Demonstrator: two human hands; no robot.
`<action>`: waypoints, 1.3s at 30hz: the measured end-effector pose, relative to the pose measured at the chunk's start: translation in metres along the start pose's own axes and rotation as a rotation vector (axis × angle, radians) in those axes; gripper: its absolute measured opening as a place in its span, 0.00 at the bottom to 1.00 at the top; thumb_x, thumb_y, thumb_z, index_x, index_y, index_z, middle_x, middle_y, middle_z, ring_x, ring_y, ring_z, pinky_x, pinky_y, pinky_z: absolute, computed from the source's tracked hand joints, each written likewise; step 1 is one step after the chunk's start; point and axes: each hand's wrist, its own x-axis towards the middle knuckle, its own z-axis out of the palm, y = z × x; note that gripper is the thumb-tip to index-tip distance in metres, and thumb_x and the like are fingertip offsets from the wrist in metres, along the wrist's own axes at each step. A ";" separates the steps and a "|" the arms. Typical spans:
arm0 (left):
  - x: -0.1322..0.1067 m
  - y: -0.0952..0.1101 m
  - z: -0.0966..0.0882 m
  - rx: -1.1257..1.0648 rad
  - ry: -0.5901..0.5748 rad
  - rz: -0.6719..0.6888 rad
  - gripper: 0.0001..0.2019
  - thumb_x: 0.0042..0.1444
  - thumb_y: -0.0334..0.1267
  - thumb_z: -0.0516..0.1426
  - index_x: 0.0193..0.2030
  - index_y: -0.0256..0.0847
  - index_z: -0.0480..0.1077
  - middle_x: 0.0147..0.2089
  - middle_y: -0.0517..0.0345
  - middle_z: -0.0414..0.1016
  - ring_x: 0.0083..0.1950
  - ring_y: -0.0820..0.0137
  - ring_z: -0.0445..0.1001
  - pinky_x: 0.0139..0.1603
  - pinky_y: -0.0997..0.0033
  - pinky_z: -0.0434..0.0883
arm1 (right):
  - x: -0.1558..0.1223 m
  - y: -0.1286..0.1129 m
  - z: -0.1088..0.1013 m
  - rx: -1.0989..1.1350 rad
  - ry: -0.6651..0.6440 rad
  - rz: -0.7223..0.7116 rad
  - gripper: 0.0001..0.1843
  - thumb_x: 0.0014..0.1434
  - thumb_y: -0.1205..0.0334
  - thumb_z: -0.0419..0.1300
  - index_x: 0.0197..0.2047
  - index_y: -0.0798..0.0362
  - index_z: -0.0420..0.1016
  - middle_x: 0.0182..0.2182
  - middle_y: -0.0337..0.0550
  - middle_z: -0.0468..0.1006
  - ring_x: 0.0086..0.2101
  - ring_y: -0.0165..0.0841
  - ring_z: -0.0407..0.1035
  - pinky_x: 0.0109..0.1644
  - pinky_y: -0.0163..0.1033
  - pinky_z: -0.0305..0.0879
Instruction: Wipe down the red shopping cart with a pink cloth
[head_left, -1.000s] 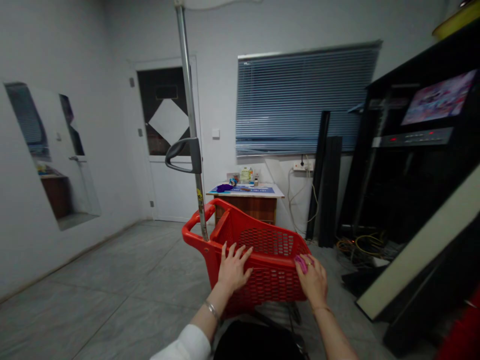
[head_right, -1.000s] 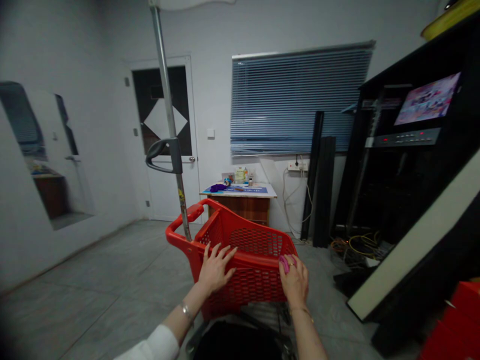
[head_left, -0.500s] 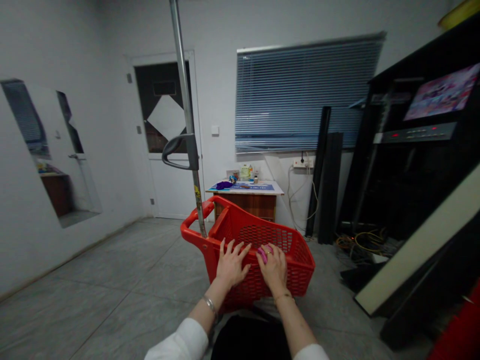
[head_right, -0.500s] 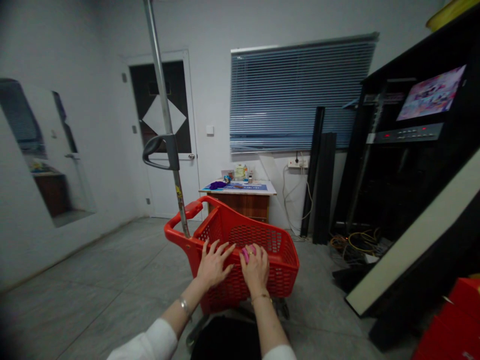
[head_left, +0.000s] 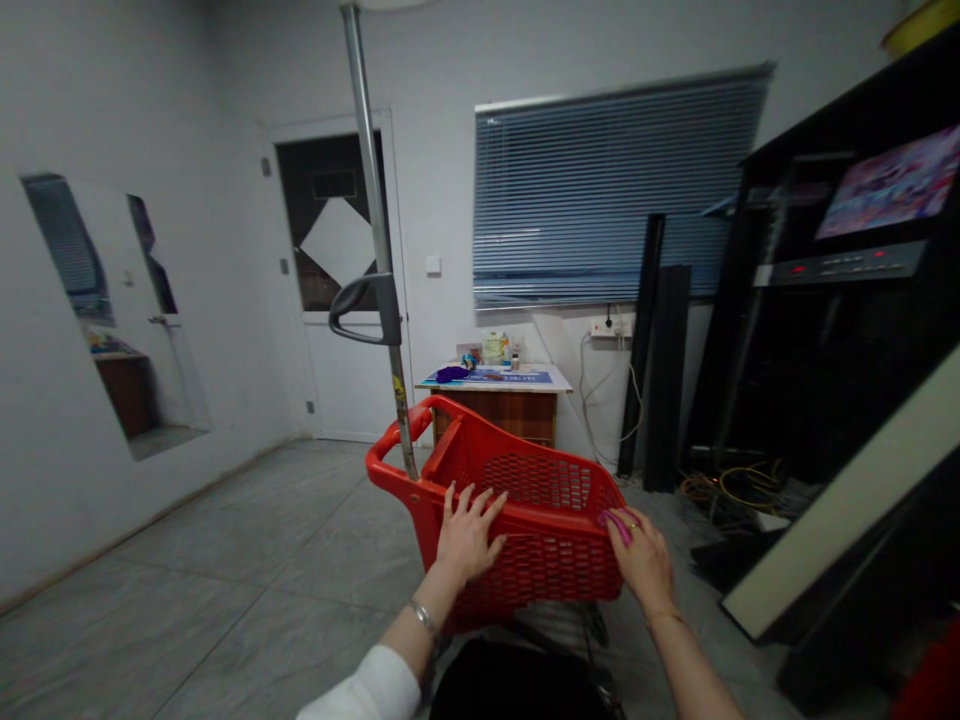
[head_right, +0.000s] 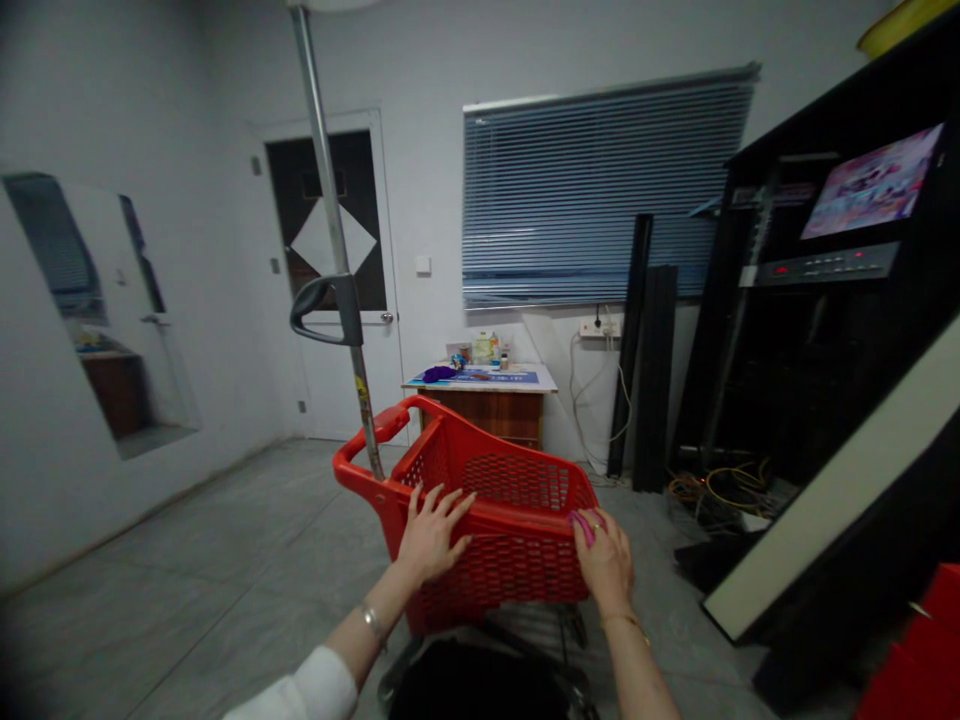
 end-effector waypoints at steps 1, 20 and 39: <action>0.000 0.000 0.000 -0.001 -0.002 -0.001 0.32 0.60 0.56 0.56 0.70 0.60 0.57 0.68 0.60 0.67 0.71 0.52 0.56 0.73 0.37 0.38 | 0.000 0.001 0.001 -0.004 0.008 0.009 0.31 0.65 0.41 0.45 0.46 0.54 0.81 0.48 0.53 0.79 0.49 0.41 0.70 0.56 0.49 0.63; 0.000 -0.001 -0.002 0.014 -0.042 0.005 0.34 0.59 0.58 0.55 0.72 0.62 0.52 0.69 0.62 0.65 0.71 0.51 0.55 0.73 0.36 0.37 | -0.013 -0.157 0.044 0.021 -0.018 -0.235 0.18 0.68 0.55 0.51 0.51 0.52 0.79 0.51 0.52 0.77 0.54 0.41 0.66 0.58 0.49 0.63; 0.000 0.000 -0.003 -0.012 -0.041 0.002 0.33 0.60 0.57 0.55 0.71 0.60 0.55 0.69 0.60 0.65 0.71 0.49 0.55 0.73 0.36 0.36 | -0.010 -0.006 0.005 -0.057 0.120 0.035 0.31 0.66 0.41 0.44 0.46 0.55 0.80 0.48 0.55 0.77 0.49 0.43 0.69 0.57 0.49 0.62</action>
